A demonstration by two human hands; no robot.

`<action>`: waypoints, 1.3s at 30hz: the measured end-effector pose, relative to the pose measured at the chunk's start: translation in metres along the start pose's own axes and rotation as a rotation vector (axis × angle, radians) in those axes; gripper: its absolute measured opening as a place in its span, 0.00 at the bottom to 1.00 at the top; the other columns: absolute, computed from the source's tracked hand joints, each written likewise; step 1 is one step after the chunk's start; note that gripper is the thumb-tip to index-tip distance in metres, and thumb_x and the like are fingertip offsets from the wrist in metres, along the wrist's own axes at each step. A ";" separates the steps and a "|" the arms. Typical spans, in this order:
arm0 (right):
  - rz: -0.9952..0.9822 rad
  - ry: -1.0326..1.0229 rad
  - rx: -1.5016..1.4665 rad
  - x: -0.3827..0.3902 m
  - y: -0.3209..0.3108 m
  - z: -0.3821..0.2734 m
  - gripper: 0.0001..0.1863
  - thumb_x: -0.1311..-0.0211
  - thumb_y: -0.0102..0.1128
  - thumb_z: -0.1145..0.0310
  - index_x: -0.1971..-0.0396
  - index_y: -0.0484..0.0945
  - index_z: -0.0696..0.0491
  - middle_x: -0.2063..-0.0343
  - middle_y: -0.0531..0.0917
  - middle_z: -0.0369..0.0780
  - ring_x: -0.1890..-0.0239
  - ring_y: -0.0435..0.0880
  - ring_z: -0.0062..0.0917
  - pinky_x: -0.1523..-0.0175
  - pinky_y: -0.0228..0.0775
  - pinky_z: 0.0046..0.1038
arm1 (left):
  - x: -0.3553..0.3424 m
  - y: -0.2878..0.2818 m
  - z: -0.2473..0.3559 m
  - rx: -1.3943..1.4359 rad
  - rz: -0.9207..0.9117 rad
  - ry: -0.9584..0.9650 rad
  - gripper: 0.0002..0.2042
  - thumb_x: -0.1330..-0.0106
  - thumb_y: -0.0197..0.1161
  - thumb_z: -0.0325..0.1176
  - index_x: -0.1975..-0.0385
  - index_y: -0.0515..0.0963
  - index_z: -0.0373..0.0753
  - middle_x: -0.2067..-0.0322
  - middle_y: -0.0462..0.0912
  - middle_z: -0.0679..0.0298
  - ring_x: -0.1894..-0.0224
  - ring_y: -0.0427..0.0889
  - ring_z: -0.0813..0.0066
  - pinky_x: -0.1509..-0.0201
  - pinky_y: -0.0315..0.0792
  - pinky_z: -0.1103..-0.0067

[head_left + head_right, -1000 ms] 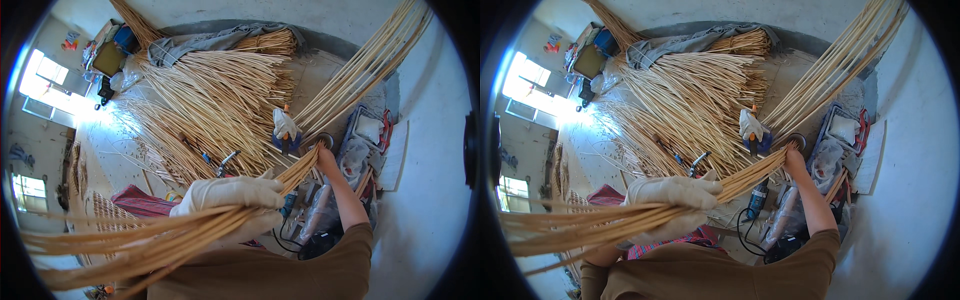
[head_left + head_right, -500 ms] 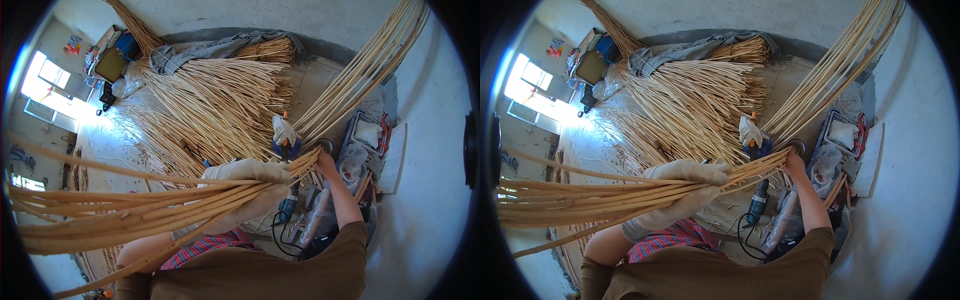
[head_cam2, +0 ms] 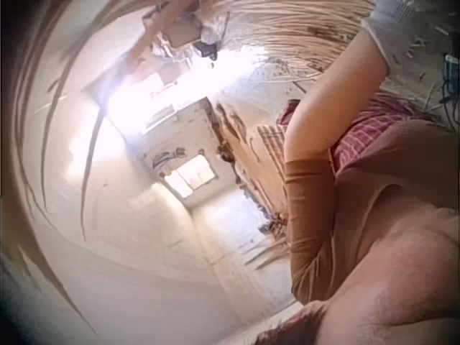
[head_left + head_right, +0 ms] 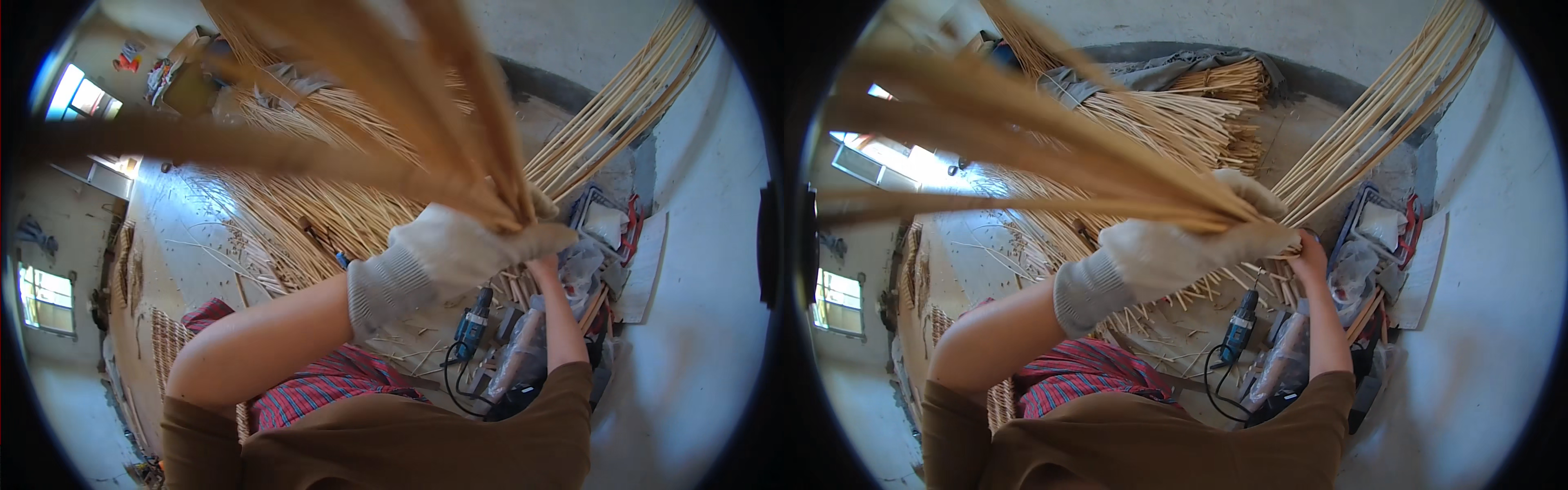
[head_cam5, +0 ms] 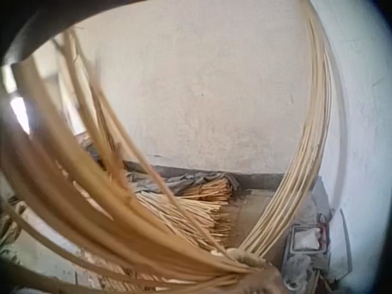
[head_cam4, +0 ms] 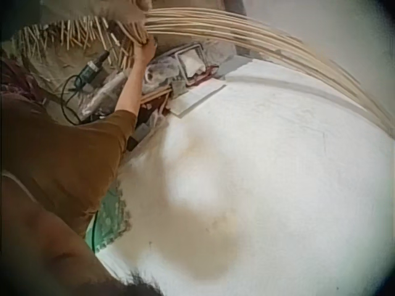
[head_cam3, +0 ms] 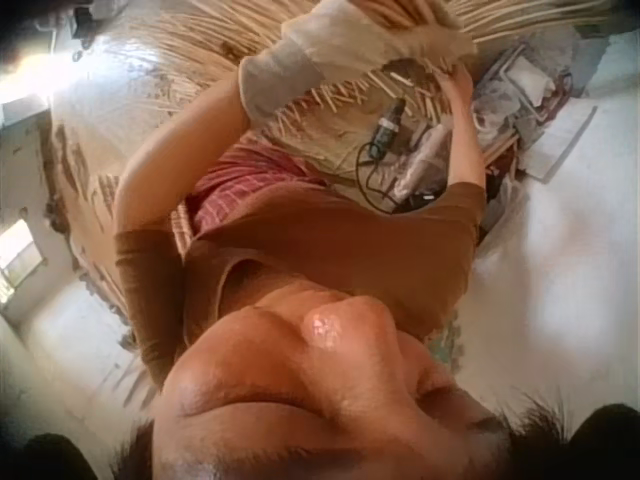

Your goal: The person is weaving a flat mat using long dried reeds or wicker strands.

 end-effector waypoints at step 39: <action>0.393 -0.072 -0.328 -0.081 -0.044 0.025 0.16 0.27 0.70 0.63 0.52 0.83 0.62 0.50 0.86 0.42 0.51 0.86 0.29 0.41 0.79 0.33 | 0.476 -0.263 -0.125 0.183 1.239 -0.231 0.12 0.20 0.63 0.33 0.47 0.81 0.31 0.51 0.87 0.58 0.47 0.88 0.66 0.38 0.83 0.69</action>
Point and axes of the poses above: each hand's wrist, its own x-axis away from the middle knuckle, its own y-axis out of the palm, z = x × y, the point moved 9 cm from there along -x, towards the middle knuckle
